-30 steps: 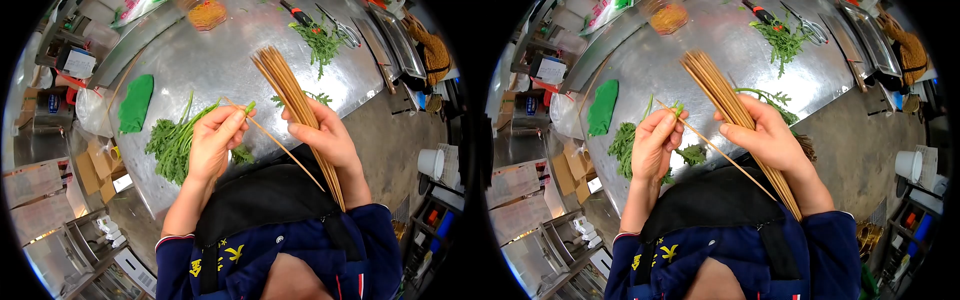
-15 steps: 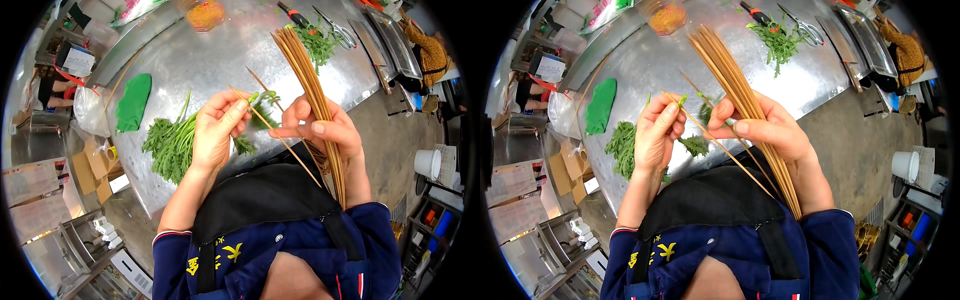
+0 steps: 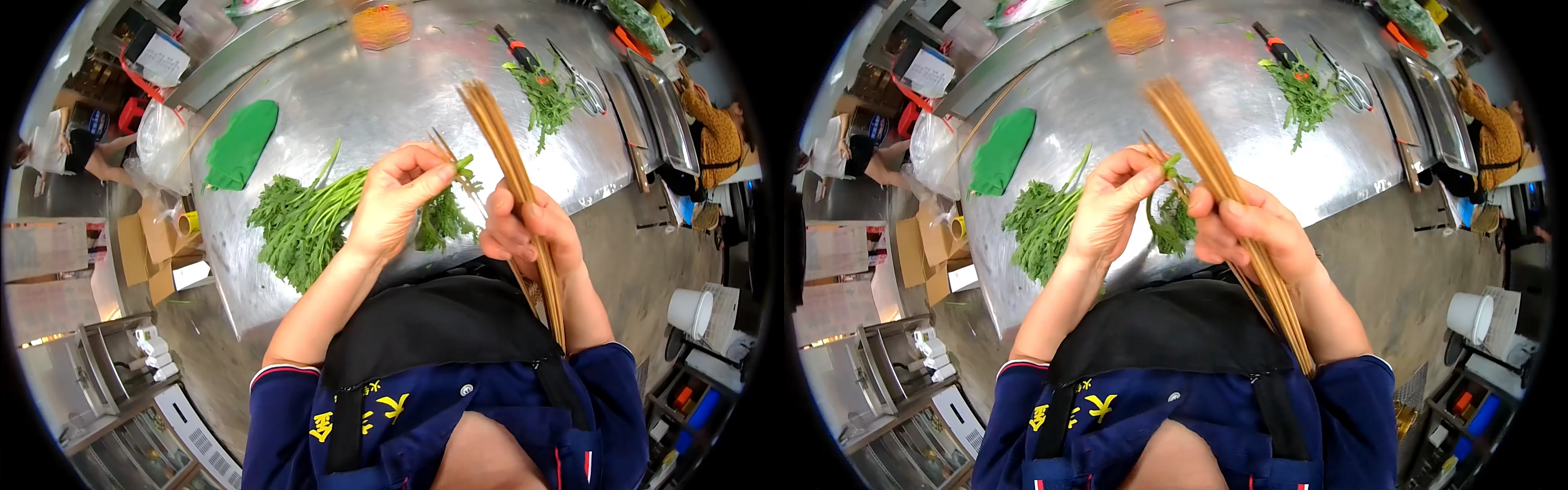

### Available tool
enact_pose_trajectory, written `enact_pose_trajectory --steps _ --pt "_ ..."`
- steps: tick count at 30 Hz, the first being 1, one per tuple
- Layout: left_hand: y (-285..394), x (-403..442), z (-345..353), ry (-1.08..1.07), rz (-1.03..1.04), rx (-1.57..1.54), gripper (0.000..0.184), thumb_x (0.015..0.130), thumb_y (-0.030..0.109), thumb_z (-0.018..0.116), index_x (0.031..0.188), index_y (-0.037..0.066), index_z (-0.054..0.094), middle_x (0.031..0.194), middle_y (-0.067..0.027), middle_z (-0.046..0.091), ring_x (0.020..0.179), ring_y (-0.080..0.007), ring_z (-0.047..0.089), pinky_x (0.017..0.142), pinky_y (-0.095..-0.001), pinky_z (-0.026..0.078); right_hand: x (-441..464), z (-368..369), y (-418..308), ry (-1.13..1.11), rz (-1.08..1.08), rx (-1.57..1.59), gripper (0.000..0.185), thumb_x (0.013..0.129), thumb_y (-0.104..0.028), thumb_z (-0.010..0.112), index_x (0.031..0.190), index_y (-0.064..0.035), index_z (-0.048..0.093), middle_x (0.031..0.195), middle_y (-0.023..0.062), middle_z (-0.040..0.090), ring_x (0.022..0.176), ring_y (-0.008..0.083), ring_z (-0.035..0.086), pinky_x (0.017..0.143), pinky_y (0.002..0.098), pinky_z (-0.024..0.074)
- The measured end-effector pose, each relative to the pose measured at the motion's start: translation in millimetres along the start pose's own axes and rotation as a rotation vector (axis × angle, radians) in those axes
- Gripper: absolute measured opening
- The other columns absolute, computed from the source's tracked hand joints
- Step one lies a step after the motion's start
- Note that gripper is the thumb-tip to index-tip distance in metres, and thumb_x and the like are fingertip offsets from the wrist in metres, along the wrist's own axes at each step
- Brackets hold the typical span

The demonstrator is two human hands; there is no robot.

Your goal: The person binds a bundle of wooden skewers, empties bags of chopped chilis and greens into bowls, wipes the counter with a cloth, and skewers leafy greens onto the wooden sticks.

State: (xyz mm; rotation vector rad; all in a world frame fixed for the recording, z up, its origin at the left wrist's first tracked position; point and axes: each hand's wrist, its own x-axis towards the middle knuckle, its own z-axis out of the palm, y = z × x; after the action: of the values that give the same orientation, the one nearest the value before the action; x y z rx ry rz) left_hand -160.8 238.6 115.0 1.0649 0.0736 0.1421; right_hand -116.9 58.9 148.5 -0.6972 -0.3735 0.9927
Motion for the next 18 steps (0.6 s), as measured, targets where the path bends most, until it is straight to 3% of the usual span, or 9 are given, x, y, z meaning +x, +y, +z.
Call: enact_pose_trajectory --steps 2,3,6,10,12,13,15,16,18 --pt "-4 0 0 0.019 0.056 0.064 0.009 0.076 0.008 0.066 0.077 0.001 0.062 0.089 -0.0022 0.054 0.080 -0.0097 0.050 0.074 -0.0224 0.039 0 -6 3 -0.011 -0.018 0.080 0.027 0.086 -0.028 0.050 0.097 -0.0034 0.050 0.061 -0.0035 0.038 0.044 0.0032 0.032 0.052 0.0209 0.0344" --pt "-2 -1 1 0.020 0.036 0.103 0.008 0.077 0.009 0.065 0.076 0.002 0.062 0.091 -0.0029 0.054 0.088 -0.0127 0.049 0.082 -0.0278 0.037 -1 -7 4 0.020 -0.014 0.103 0.026 0.087 -0.027 0.049 0.099 -0.0033 0.049 0.061 -0.0044 0.036 0.043 0.0023 0.033 0.053 0.0211 0.0354" --pt "-9 1 3 0.068 0.149 0.309 0.009 0.077 0.010 0.065 0.078 0.001 0.063 0.091 -0.0029 0.054 0.086 -0.0127 0.050 0.079 -0.0270 0.039 -1 -7 1 0.106 0.021 0.082 0.027 0.087 -0.027 0.049 0.099 -0.0035 0.049 0.061 -0.0046 0.036 0.043 0.0019 0.033 0.053 0.0216 0.0366" --pt "-8 4 -2 0.068 0.248 0.584 0.013 0.076 0.008 0.065 0.088 0.001 0.064 0.091 -0.0032 0.055 0.084 -0.0108 0.051 0.077 -0.0243 0.040 4 5 -3 0.227 -0.060 -0.045 0.033 0.086 -0.029 0.047 0.105 -0.0015 0.048 0.067 0.0028 0.048 0.050 0.0115 0.049 0.057 0.0266 0.0446" --pt "-6 3 -23 0.142 0.208 0.653 0.026 0.076 0.009 0.064 0.101 0.004 0.060 0.092 -0.0026 0.056 0.079 -0.0099 0.052 0.075 -0.0234 0.042 3 -3 -13 0.305 -0.108 -0.169 0.039 0.074 -0.028 0.053 0.103 -0.0011 0.048 0.072 0.0066 0.049 0.063 0.0170 0.054 0.063 0.0304 0.0481" --pt "-7 4 -39 0.258 0.211 0.636 0.024 0.074 0.011 0.065 0.097 0.004 0.061 0.090 -0.0054 0.055 0.074 -0.0123 0.052 0.069 -0.0253 0.043 2 -3 -18 0.331 -0.146 -0.190 0.038 0.072 -0.028 0.054 0.099 -0.0018 0.048 0.074 0.0059 0.047 0.066 0.0172 0.054 0.065 0.0313 0.0482" --pt "14 4 -71 0.406 0.194 0.933 0.021 0.075 0.010 0.063 0.094 0.003 0.062 0.085 -0.0047 0.056 0.072 -0.0128 0.051 0.066 -0.0253 0.044 -1 -10 -31 0.303 -0.199 -0.204 0.034 0.068 -0.027 0.056 0.090 -0.0035 0.048 0.079 0.0040 0.042 0.072 0.0162 0.050 0.071 0.0328 0.0480" --pt "20 5 -96 0.431 0.200 1.048 0.019 0.074 0.009 0.061 0.093 0.003 0.062 0.082 -0.0064 0.058 0.070 -0.0144 0.053 0.065 -0.0260 0.044 -1 -9 -38 0.293 -0.188 -0.231 0.025 0.073 -0.024 0.055 0.088 -0.0074 0.044 0.073 0.0004 0.034 0.063 0.0110 0.044 0.069 0.0307 0.0439" --pt "33 6 -121 0.459 0.047 1.277 0.016 0.075 0.013 0.059 0.086 0.002 0.064 0.081 -0.0129 0.060 0.071 -0.0220 0.057 0.065 -0.0298 0.045 0 -15 -43 0.298 -0.149 -0.240 0.027 0.072 -0.022 0.056 0.091 -0.0050 0.046 0.067 -0.0018 0.037 0.055 0.0089 0.042 0.067 0.0288 0.0431"
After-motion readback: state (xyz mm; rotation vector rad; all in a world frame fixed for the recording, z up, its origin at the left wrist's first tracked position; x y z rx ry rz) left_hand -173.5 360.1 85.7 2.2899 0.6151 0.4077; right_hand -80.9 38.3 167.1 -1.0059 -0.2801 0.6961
